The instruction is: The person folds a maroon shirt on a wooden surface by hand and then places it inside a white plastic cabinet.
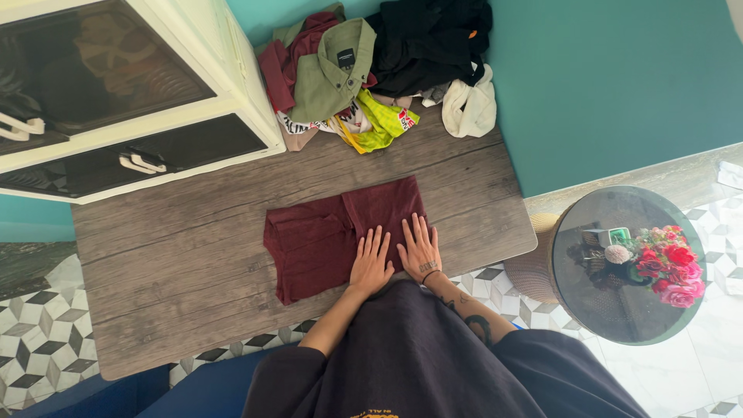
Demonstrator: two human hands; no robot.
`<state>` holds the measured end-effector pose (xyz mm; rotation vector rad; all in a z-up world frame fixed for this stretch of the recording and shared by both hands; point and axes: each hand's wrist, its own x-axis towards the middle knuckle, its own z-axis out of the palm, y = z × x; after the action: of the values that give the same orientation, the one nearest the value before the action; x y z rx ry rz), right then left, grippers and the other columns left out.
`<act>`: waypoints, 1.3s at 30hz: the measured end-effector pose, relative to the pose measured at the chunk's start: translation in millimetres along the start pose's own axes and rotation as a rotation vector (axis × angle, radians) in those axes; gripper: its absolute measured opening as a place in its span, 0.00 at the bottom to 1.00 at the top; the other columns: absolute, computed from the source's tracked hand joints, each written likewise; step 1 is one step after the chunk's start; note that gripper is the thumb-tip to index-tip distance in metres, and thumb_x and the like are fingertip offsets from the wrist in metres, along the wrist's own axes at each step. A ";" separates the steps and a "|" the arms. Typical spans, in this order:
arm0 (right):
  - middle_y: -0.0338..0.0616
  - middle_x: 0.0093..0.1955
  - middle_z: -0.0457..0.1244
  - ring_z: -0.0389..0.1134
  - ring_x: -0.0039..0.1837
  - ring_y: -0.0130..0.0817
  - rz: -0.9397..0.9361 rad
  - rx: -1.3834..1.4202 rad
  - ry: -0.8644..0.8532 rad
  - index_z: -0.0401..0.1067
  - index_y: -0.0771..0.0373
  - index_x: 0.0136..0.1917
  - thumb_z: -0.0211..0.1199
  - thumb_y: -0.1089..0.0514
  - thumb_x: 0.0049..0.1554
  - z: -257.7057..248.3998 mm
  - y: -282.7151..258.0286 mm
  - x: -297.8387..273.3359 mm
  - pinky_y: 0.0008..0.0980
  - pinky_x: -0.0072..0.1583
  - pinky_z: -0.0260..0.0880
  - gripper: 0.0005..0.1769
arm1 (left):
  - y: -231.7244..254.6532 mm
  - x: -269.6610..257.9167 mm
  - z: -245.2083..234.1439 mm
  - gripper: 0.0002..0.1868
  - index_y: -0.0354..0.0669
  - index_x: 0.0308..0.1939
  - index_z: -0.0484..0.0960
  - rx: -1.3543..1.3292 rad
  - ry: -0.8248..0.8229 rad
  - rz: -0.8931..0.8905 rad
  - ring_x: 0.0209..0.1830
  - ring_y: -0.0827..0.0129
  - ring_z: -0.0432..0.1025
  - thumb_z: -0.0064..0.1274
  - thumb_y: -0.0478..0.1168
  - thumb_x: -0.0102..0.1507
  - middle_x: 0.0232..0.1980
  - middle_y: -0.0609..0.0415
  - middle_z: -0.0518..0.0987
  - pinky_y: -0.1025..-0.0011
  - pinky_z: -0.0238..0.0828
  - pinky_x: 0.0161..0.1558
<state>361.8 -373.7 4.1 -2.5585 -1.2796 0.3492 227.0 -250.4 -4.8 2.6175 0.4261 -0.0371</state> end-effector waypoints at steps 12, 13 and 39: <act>0.55 0.87 0.34 0.33 0.86 0.55 -0.070 0.085 0.015 0.43 0.62 0.83 0.50 0.39 0.63 3.9 34.8 82.0 0.68 0.77 0.36 0.44 | 15.2 12.7 13.2 0.42 0.46 0.79 0.56 0.123 -0.150 0.184 0.85 0.47 0.39 0.54 0.45 0.62 0.85 0.47 0.47 0.42 0.36 0.79; 0.54 0.87 0.33 0.33 0.85 0.54 -0.078 0.031 -0.023 0.43 0.61 0.83 0.49 0.37 0.64 3.7 37.1 92.7 0.68 0.77 0.36 0.44 | 14.0 12.8 12.8 0.42 0.48 0.79 0.57 0.100 -0.160 0.207 0.84 0.47 0.39 0.55 0.45 0.62 0.84 0.47 0.47 0.42 0.36 0.77; 0.54 0.86 0.27 0.26 0.85 0.54 -0.307 -0.070 -0.295 0.38 0.53 0.85 0.37 0.27 0.63 -1.1 -91.7 137.5 0.69 0.77 0.29 0.47 | 36.9 49.0 56.0 0.32 0.37 0.79 0.54 -0.114 -0.183 0.491 0.82 0.51 0.43 0.35 0.47 0.72 0.83 0.46 0.50 0.48 0.35 0.76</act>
<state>374.2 -209.9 22.3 -2.3742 -1.7888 0.6431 287.7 -293.1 -42.2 2.5059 -0.2735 -0.0846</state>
